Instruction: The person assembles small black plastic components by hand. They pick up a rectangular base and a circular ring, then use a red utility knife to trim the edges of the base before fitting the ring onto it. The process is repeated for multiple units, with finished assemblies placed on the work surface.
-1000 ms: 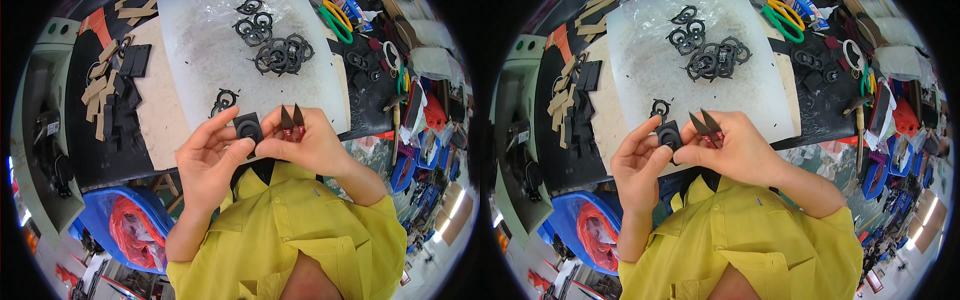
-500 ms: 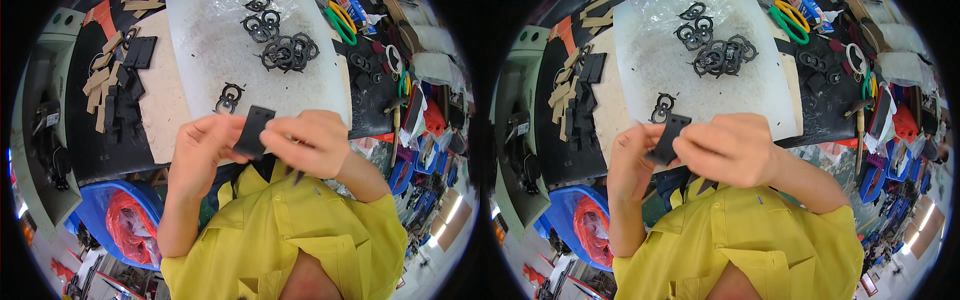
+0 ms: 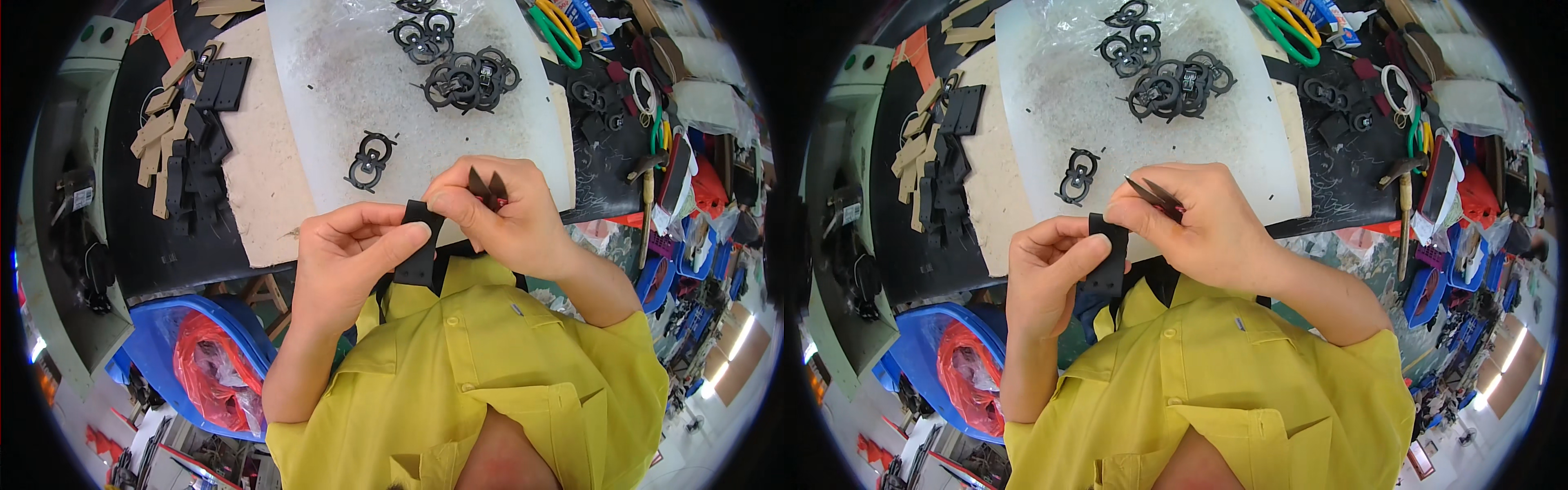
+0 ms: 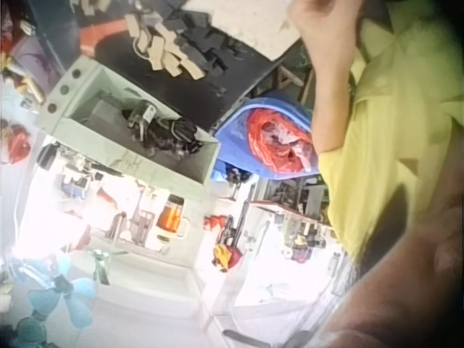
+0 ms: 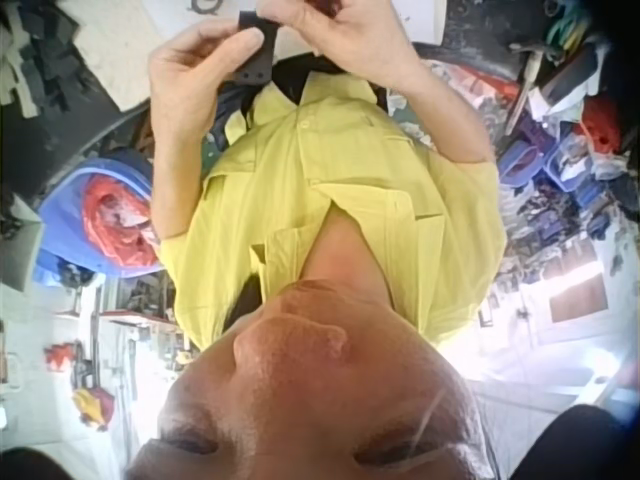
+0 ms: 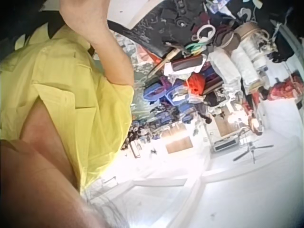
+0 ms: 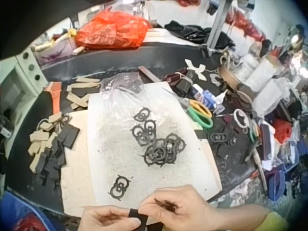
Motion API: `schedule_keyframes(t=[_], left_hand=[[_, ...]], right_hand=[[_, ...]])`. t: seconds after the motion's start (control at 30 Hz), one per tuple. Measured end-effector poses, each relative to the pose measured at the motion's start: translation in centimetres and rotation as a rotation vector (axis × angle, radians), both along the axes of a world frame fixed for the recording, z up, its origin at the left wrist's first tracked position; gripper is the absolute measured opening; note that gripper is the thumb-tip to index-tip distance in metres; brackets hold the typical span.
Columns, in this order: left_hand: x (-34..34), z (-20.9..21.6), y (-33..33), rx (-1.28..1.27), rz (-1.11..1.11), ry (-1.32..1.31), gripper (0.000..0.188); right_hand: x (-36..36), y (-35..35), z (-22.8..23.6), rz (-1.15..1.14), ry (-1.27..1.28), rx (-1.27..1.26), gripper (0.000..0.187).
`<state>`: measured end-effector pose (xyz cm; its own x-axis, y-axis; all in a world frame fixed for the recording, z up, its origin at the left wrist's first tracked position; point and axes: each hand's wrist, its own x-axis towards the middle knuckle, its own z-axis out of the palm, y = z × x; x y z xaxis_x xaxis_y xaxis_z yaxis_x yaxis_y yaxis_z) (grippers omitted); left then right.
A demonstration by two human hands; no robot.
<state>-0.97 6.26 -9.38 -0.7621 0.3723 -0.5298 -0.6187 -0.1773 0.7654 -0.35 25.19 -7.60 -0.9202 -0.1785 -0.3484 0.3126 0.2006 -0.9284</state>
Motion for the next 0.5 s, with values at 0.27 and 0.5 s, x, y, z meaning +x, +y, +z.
schedule_keyframes(t=[0.27,0.5], left_hand=[[-0.7,0.4,-0.7,-0.076,0.045,-0.043,0.008],[-0.9,1.0,-0.7,-0.020,-0.030,-0.087,0.009]], right_hand=[[-0.1,1.5,1.3,0.194,0.691,0.519,0.029],[0.0,1.9,-0.1,0.293,0.928,0.464,0.028]])
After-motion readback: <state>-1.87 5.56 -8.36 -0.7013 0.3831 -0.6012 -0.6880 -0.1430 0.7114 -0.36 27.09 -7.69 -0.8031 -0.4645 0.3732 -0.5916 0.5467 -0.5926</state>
